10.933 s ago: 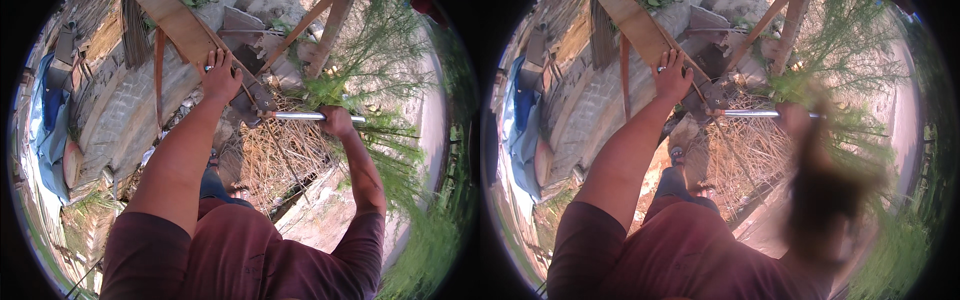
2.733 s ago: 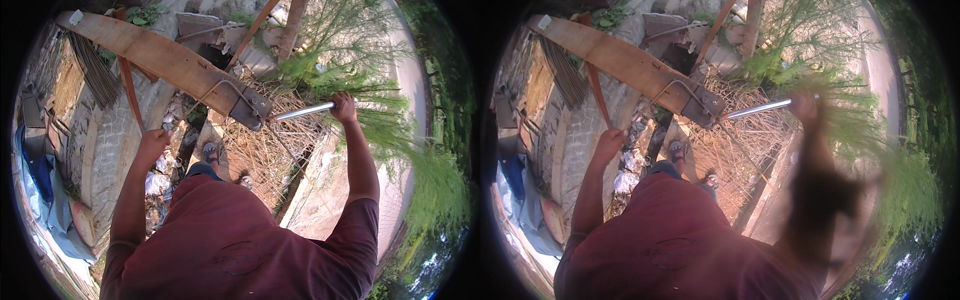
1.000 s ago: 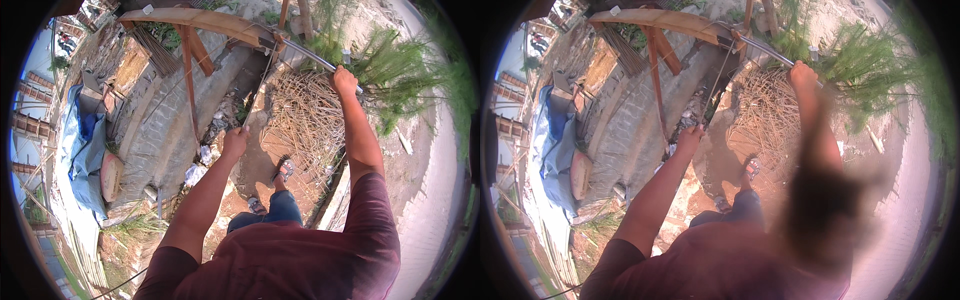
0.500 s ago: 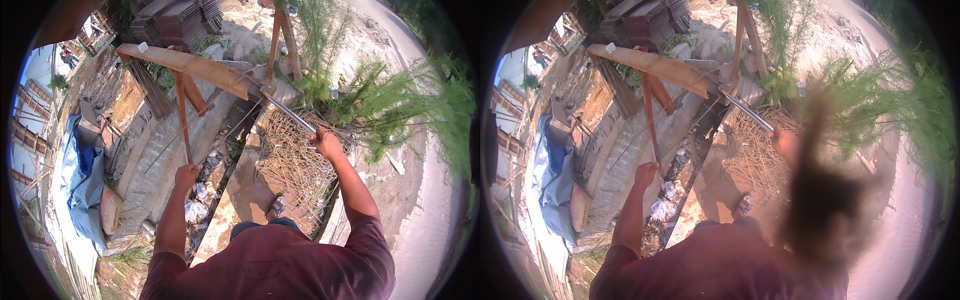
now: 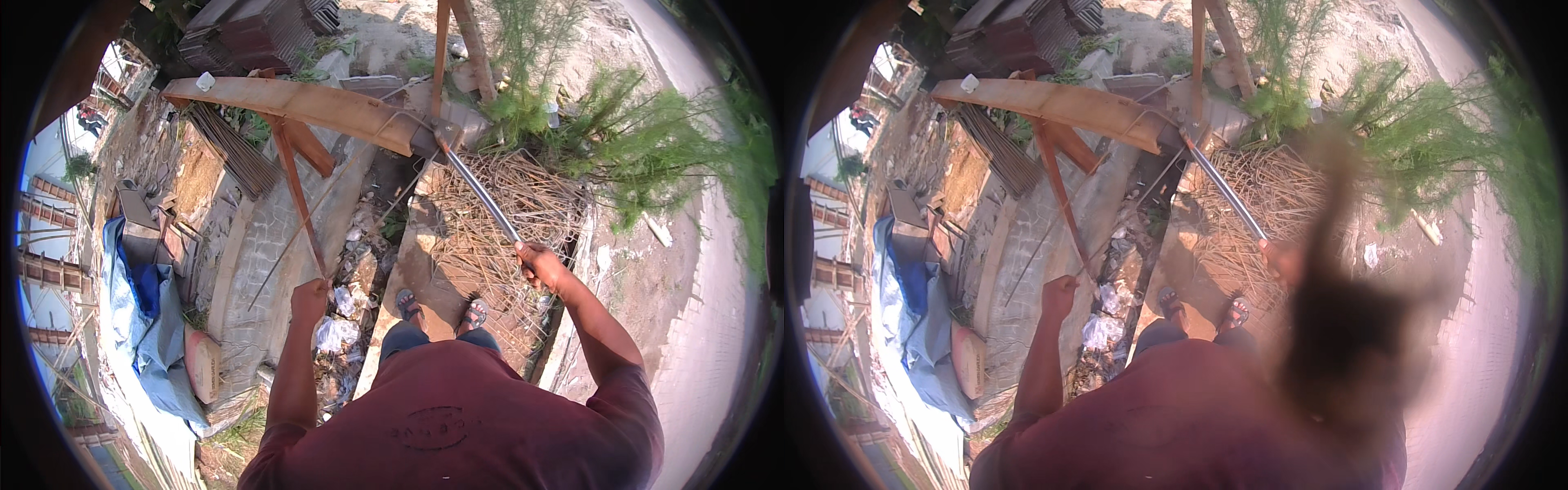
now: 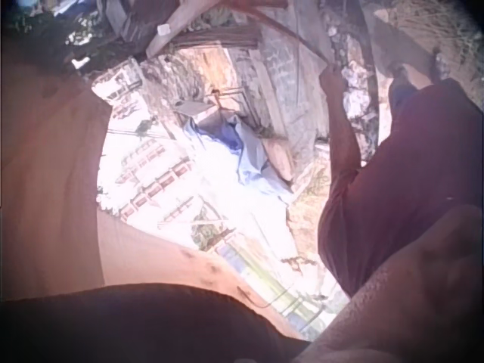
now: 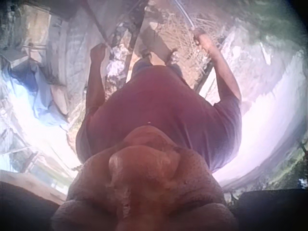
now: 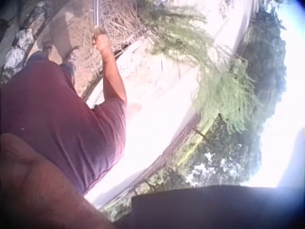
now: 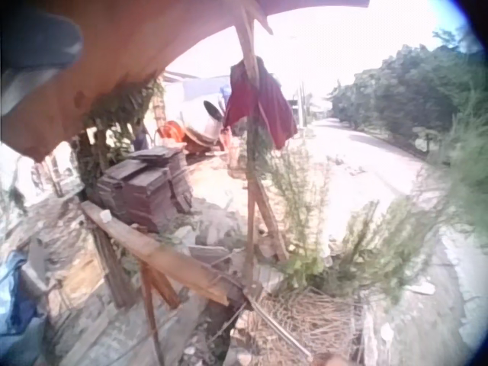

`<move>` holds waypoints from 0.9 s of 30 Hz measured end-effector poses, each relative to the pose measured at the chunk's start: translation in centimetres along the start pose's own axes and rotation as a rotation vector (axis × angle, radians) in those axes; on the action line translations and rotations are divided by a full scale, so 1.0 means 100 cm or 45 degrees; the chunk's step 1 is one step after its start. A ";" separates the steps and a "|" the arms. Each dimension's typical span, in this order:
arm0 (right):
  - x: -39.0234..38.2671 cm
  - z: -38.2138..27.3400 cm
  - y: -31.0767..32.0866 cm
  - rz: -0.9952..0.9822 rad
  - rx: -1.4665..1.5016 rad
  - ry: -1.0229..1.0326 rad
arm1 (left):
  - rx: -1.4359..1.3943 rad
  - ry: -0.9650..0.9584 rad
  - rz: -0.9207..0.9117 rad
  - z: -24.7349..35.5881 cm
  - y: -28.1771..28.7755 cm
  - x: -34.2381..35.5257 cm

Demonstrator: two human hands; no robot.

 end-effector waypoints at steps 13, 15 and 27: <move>-0.011 0.008 -0.031 0.139 0.145 -0.061 | -0.435 0.289 -0.307 -0.016 0.019 0.011; -0.010 0.011 -0.030 0.126 0.163 -0.073 | -0.423 0.235 -0.045 -0.022 0.059 0.031; -0.021 -0.008 -0.026 0.197 0.037 -0.104 | -0.713 0.427 -0.647 -0.093 0.029 0.081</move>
Point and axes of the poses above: each hand's wrist, its own x-axis towards the middle knuckle, its own y-axis out of the back of the hand, z = x × y, the point moved 8 cm from there along x, towards the middle knuckle, and after that the axes turned 8 degrees about -y, right-handed, at the moved point
